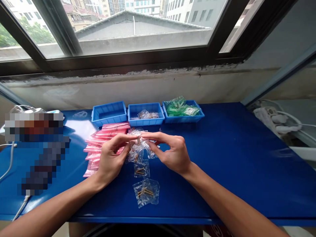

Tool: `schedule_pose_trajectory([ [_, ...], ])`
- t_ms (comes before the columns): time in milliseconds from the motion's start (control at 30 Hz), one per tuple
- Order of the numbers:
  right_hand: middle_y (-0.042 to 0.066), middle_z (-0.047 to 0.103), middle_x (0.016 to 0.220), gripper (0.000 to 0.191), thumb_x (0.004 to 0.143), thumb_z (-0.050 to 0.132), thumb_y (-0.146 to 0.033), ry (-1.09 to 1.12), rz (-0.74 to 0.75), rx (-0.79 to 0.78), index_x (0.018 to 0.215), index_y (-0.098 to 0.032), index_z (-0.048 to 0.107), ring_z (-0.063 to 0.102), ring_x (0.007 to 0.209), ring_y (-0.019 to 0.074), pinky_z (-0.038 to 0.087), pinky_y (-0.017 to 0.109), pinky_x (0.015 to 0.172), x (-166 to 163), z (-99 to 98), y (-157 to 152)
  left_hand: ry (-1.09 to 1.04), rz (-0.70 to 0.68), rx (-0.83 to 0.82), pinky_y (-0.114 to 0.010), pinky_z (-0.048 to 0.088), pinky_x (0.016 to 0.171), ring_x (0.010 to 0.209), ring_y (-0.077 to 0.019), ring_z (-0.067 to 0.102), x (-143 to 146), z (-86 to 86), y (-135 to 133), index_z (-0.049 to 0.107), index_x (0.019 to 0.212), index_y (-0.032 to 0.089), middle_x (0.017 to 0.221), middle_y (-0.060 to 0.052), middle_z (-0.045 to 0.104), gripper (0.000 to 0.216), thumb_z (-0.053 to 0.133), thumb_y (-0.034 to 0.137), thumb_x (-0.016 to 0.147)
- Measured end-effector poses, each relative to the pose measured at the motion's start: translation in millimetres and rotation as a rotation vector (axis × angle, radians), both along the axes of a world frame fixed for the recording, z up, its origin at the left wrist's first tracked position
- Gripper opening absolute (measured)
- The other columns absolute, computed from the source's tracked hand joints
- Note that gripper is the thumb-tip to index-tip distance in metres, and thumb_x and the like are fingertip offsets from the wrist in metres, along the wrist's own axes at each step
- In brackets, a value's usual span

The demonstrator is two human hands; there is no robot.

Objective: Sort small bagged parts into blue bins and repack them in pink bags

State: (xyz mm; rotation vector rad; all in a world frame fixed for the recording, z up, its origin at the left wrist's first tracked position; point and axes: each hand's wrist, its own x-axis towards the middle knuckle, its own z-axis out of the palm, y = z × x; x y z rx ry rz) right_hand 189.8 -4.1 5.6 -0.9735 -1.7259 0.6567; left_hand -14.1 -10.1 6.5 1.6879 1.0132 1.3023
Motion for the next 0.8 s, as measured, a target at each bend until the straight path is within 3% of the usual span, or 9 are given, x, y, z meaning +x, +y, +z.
schedule_pose_trajectory([
  [267,0.005,0.083,0.113,0.02,0.093,0.074,-0.024,-0.045,-0.01,0.021,0.11,-0.028,0.084,0.081,0.101,0.0303,0.071,0.041,0.076,1.1,-0.1,-0.4,0.031,0.009,-0.008,-0.031,0.063,0.085,0.096,-0.0203,0.078,-0.6,2.0,0.1,0.076,0.104,0.019,0.102,-0.006,0.082,0.016,0.063,0.015,0.096],
  [400,0.005,0.085,0.095,0.012,0.091,0.076,-0.027,-0.054,-0.001,-0.003,0.1,-0.027,0.085,0.082,0.081,0.0272,0.069,0.038,0.069,1.8,1.0,0.0,0.03,-0.01,-0.055,-0.027,0.059,0.073,0.081,-0.0177,0.075,-0.2,4.4,-0.5,0.073,0.095,0.018,0.09,-0.005,0.079,0.007,0.066,0.021,0.095],
  [533,0.001,0.073,0.06,0.019,0.096,0.071,-0.033,-0.004,0.09,-0.176,0.083,-0.022,0.079,0.069,0.049,0.0173,0.059,0.029,0.051,1.4,2.6,0.8,0.015,-0.076,-0.235,-0.021,0.041,0.047,0.047,-0.0101,0.053,1.1,4.0,-0.7,0.065,0.087,0.018,0.057,0.004,0.06,0.024,0.068,0.039,0.097],
  [667,-0.001,0.065,0.055,0.025,0.097,0.069,-0.036,0.071,0.155,-0.352,0.08,-0.019,0.075,0.059,0.044,0.0121,0.05,0.023,0.045,0.9,2.7,3.1,0.014,-0.081,-0.33,-0.02,0.031,0.044,0.044,-0.0078,0.042,1.4,1.2,1.4,0.064,0.084,0.017,0.052,0.006,0.049,0.029,0.07,0.044,0.095],
  [800,-0.002,0.062,0.053,0.027,0.096,0.07,-0.037,0.106,0.17,-0.399,0.078,-0.018,0.075,0.055,0.044,0.0111,0.048,0.022,0.044,0.5,2.3,4.3,0.022,-0.078,-0.344,-0.019,0.03,0.043,0.045,-0.0079,0.041,1.2,1.3,2.8,0.064,0.084,0.017,0.053,0.006,0.049,0.031,0.07,0.046,0.094],
])
